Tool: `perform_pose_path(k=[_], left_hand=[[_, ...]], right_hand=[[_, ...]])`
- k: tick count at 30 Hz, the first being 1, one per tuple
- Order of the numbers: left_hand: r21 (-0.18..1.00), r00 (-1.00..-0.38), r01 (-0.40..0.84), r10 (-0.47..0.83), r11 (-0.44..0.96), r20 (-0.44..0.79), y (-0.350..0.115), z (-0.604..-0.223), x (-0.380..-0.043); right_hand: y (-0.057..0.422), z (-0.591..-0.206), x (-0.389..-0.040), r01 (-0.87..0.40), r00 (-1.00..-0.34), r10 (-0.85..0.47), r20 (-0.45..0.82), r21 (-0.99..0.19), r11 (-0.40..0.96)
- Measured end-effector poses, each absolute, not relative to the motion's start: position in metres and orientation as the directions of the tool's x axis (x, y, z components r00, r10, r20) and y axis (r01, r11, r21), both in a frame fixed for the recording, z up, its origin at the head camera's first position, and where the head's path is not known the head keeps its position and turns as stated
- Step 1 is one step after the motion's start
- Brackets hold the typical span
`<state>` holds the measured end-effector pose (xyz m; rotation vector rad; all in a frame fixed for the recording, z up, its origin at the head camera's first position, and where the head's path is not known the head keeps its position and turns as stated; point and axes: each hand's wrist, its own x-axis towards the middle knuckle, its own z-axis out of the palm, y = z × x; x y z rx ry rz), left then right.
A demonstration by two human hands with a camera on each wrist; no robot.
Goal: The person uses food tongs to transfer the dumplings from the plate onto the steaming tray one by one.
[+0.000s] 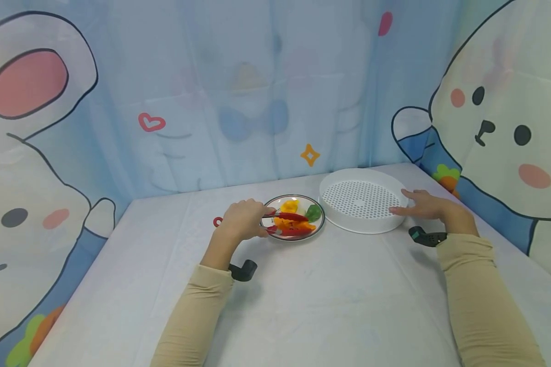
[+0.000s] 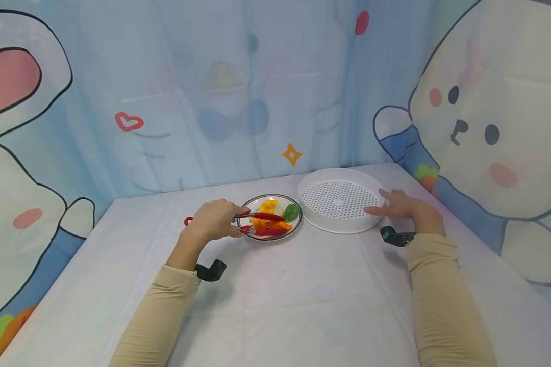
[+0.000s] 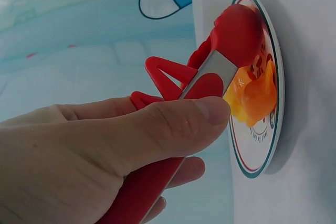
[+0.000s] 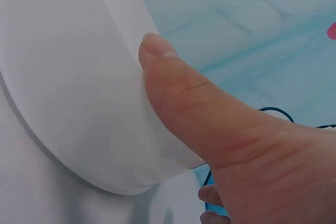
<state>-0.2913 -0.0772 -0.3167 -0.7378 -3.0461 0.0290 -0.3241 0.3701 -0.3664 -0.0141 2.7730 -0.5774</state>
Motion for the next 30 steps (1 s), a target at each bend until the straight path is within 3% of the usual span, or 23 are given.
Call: perform_pose_path(k=[7,17,22,30], left_hand=[[-0.049,-0.876,0.481,0.482,0.875,0.012,-0.081,-0.313,-0.290],[0.010,-0.877,0.476,0.474,0.879,0.083,-0.078,-0.303,-0.285],[-0.009,-0.831,0.524,0.514,0.851,0.214,-0.066,-0.307,-0.286],[0.009,-0.737,0.543,0.471,0.840,0.485,-0.027,-0.334,-0.295]], right_hand=[[0.369,-0.368,-0.322,0.052,-0.954,-0.071,-0.293,-0.392,0.918],[0.370,-0.366,-0.319,0.047,-0.952,-0.078,-0.295,-0.395,0.917],[0.374,-0.368,-0.317,0.059,-0.953,-0.066,-0.296,-0.393,0.918],[0.369,-0.367,-0.316,0.070,-0.955,-0.059,-0.291,-0.415,0.907]])
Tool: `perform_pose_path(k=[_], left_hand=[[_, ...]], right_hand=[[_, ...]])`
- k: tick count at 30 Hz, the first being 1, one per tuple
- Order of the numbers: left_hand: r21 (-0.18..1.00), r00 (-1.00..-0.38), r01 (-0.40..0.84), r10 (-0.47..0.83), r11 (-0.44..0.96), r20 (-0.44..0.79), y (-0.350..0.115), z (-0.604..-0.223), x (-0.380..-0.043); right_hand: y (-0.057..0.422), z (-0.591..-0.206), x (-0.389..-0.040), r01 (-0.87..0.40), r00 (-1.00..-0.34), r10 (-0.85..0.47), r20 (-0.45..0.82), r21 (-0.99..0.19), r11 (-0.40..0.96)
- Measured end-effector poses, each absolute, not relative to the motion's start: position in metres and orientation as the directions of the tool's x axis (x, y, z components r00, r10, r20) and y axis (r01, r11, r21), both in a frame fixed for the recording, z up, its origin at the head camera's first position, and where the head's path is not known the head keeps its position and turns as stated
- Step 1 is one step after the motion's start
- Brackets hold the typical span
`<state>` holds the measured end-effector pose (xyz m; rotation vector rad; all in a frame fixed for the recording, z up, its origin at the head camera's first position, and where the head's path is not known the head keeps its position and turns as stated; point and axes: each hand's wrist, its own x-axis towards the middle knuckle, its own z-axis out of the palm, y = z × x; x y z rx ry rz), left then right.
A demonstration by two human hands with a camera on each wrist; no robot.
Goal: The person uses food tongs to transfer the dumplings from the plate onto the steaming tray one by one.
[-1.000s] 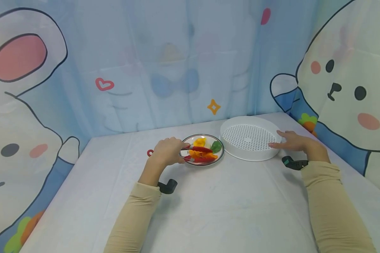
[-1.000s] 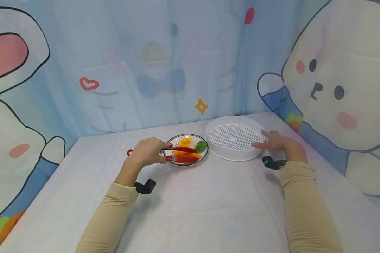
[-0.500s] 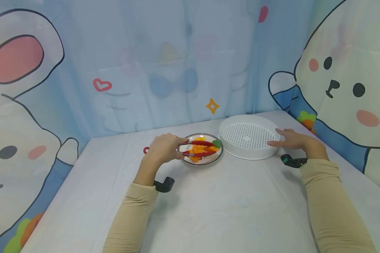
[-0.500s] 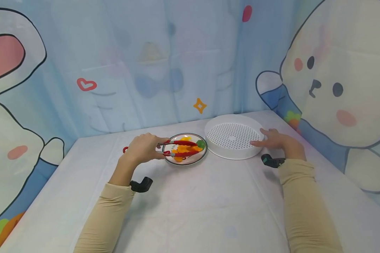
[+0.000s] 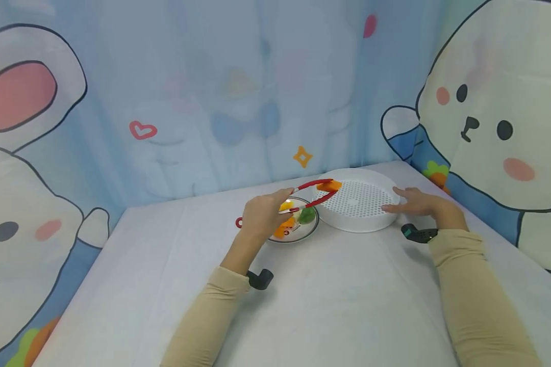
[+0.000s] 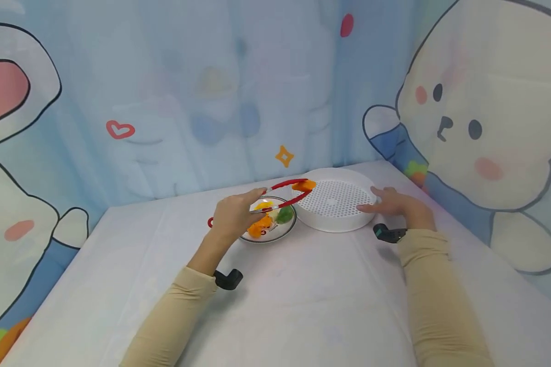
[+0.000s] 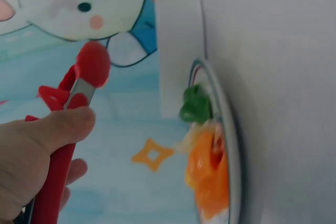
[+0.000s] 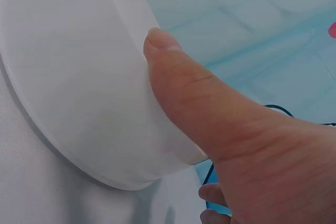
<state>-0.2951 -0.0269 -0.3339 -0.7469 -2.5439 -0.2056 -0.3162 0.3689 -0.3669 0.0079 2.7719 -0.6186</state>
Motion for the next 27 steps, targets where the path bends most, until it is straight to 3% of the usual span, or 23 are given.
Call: perform_pose_path(k=[7,18,27], left_hand=[[-0.023,-0.711,0.545,0.477,0.838,0.516,0.018,-0.356,-0.316],[0.003,-0.868,0.463,0.453,0.886,0.204,0.071,-0.339,-0.329],[-0.038,-0.901,0.421,0.422,0.906,0.096,0.094,-0.325,-0.333]], right_hand=[[0.369,-0.372,-0.318,0.110,-0.949,-0.028,-0.315,-0.411,0.905],[0.372,-0.359,-0.315,0.076,-0.959,-0.035,-0.280,-0.378,0.923],[0.371,-0.367,-0.318,0.097,-0.953,-0.026,-0.300,-0.389,0.916]])
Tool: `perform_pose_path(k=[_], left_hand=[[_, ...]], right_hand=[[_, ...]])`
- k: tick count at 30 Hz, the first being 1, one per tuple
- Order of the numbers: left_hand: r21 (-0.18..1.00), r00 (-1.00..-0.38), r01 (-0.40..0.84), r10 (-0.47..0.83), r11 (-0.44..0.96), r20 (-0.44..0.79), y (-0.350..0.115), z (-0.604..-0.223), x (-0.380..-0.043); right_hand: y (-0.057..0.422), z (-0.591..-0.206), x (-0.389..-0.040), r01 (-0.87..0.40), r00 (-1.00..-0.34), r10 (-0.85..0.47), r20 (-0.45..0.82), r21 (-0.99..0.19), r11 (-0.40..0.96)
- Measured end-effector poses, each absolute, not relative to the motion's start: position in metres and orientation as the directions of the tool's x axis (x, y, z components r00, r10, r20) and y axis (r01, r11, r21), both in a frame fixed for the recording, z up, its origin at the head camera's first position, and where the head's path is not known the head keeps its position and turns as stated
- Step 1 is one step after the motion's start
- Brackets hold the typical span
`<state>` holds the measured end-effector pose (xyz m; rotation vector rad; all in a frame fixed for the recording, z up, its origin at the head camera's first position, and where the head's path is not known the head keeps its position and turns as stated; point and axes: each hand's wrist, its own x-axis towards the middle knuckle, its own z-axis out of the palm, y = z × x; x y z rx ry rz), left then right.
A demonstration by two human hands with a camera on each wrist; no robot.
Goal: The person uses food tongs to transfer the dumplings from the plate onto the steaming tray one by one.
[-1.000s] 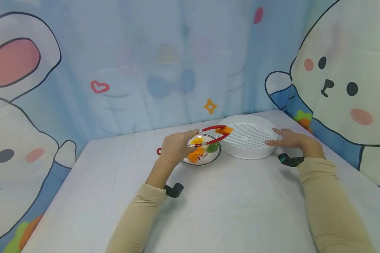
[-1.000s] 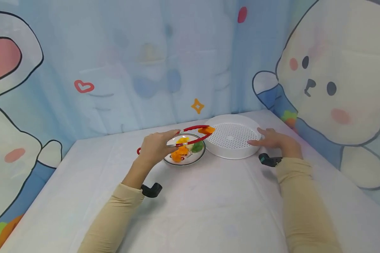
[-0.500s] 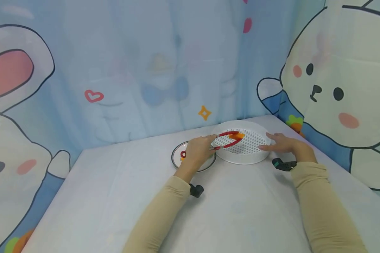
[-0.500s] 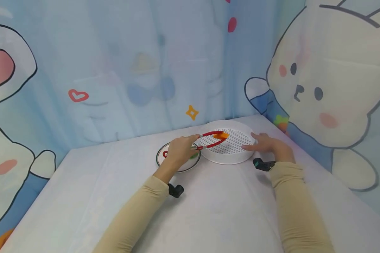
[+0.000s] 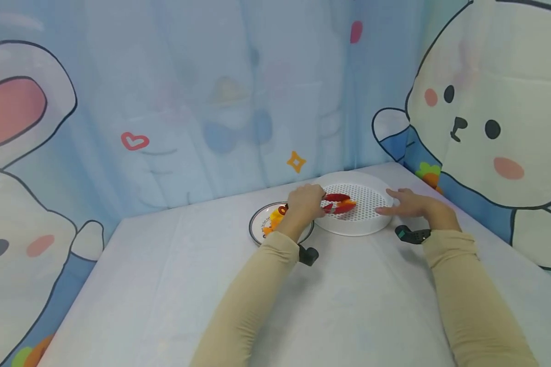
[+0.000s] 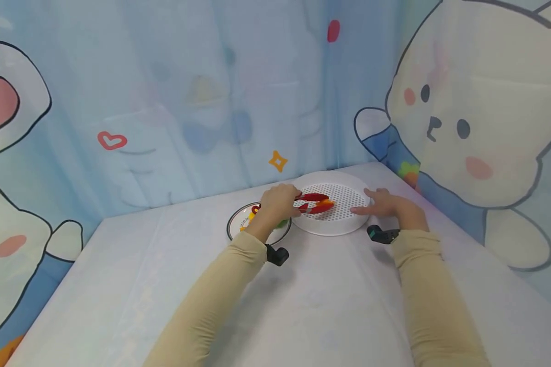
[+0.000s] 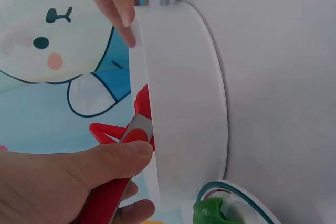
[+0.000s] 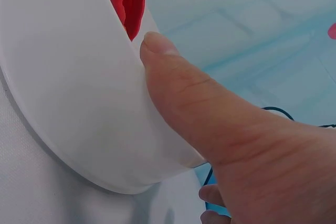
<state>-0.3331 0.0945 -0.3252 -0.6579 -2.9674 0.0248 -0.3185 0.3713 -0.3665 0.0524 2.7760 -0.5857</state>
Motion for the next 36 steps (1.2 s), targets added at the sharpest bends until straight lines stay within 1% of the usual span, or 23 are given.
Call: perform_pose_path(k=[6,12,16,20,22,25,27,29,33,36], left_hand=[[0.022,-0.933,0.358,0.357,0.933,0.049,0.097,-0.324,-0.333],[0.039,-0.939,0.342,0.340,0.939,0.039,0.097,-0.330,-0.331],[0.050,-0.940,0.339,0.337,0.939,0.046,0.099,-0.331,-0.327],[0.084,-0.946,0.315,0.307,0.945,0.102,0.091,-0.330,-0.322],[0.115,-0.945,0.308,0.291,0.944,0.146,0.081,-0.327,-0.318],[0.200,-0.940,0.311,0.271,0.929,0.205,0.053,-0.320,-0.309],[0.256,-0.938,0.321,0.269,0.912,0.219,0.029,-0.313,-0.304],[0.301,-0.942,0.318,0.264,0.899,0.207,0.004,-0.306,-0.300],[0.326,-0.955,0.286,0.240,0.901,0.174,-0.037,-0.298,-0.302],[0.308,-0.961,0.260,0.215,0.915,0.171,-0.054,-0.297,-0.306]], right_hand=[[0.367,-0.363,-0.322,0.062,-0.960,-0.048,-0.276,-0.378,0.924],[0.369,-0.369,-0.325,0.072,-0.955,-0.047,-0.291,-0.386,0.920],[0.371,-0.372,-0.328,0.067,-0.959,-0.049,-0.278,-0.393,0.917],[0.369,-0.376,-0.331,0.065,-0.958,-0.056,-0.281,-0.404,0.912],[0.368,-0.377,-0.331,0.067,-0.955,-0.059,-0.290,-0.406,0.911],[0.366,-0.376,-0.333,0.056,-0.955,-0.069,-0.290,-0.402,0.914],[0.365,-0.372,-0.334,0.042,-0.958,-0.078,-0.277,-0.402,0.915],[0.367,-0.369,-0.335,0.037,-0.961,-0.078,-0.266,-0.400,0.916],[0.376,-0.364,-0.332,0.047,-0.963,-0.063,-0.262,-0.393,0.919],[0.382,-0.363,-0.330,0.043,-0.960,-0.072,-0.272,-0.397,0.917]])
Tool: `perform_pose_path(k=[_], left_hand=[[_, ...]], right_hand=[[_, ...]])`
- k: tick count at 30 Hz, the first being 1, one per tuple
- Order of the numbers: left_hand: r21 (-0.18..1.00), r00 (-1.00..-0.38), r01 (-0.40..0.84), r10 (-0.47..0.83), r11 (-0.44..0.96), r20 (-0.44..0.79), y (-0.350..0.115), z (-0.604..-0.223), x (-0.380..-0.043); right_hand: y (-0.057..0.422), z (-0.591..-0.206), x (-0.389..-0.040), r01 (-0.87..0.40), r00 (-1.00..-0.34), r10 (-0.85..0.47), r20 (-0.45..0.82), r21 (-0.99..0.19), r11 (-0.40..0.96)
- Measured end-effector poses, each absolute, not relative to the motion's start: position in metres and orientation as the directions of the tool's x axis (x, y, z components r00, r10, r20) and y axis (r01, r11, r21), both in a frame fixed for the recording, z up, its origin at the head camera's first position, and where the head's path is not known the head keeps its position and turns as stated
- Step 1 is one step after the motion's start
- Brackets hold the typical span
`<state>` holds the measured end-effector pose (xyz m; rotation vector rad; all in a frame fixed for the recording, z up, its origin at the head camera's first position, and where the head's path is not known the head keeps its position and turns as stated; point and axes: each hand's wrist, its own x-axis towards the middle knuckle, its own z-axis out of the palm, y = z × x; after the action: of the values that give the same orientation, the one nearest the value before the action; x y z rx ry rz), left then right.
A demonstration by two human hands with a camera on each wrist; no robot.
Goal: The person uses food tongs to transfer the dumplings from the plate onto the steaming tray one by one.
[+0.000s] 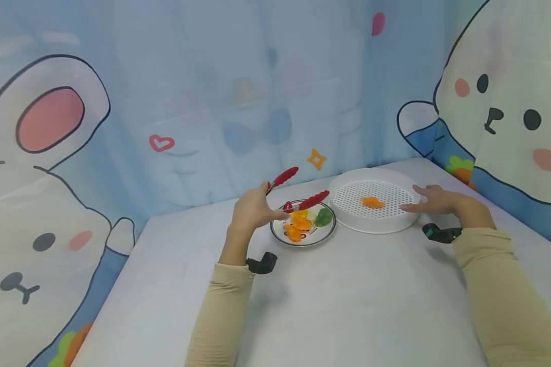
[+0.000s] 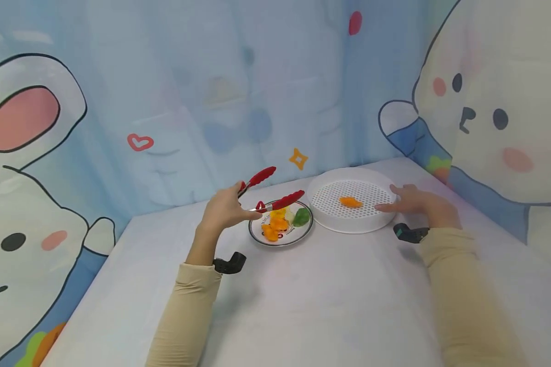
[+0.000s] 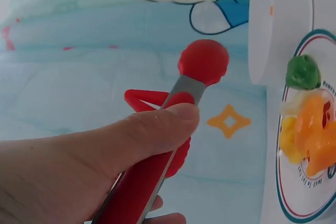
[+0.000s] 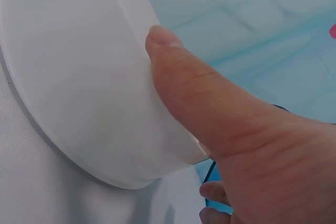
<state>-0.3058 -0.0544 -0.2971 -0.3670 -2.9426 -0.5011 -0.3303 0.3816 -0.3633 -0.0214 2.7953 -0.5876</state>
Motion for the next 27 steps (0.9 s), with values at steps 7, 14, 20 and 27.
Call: perform_pose_path(k=[7,14,20,27], left_hand=[[0.181,-0.966,0.250,0.231,0.951,0.119,-0.051,-0.301,-0.312],[0.091,-0.965,0.255,0.248,0.963,0.081,-0.028,-0.315,-0.306],[0.079,-0.966,0.243,0.234,0.967,0.104,-0.012,-0.319,-0.293],[0.079,-0.967,0.228,0.216,0.971,0.136,0.007,-0.322,-0.280]], right_hand=[[0.385,-0.369,-0.332,0.047,-0.956,-0.084,-0.283,-0.430,0.902],[0.383,-0.369,-0.335,0.050,-0.955,-0.081,-0.285,-0.424,0.904],[0.384,-0.367,-0.336,0.051,-0.952,-0.080,-0.295,-0.411,0.910],[0.387,-0.363,-0.333,0.051,-0.953,-0.079,-0.292,-0.411,0.910]])
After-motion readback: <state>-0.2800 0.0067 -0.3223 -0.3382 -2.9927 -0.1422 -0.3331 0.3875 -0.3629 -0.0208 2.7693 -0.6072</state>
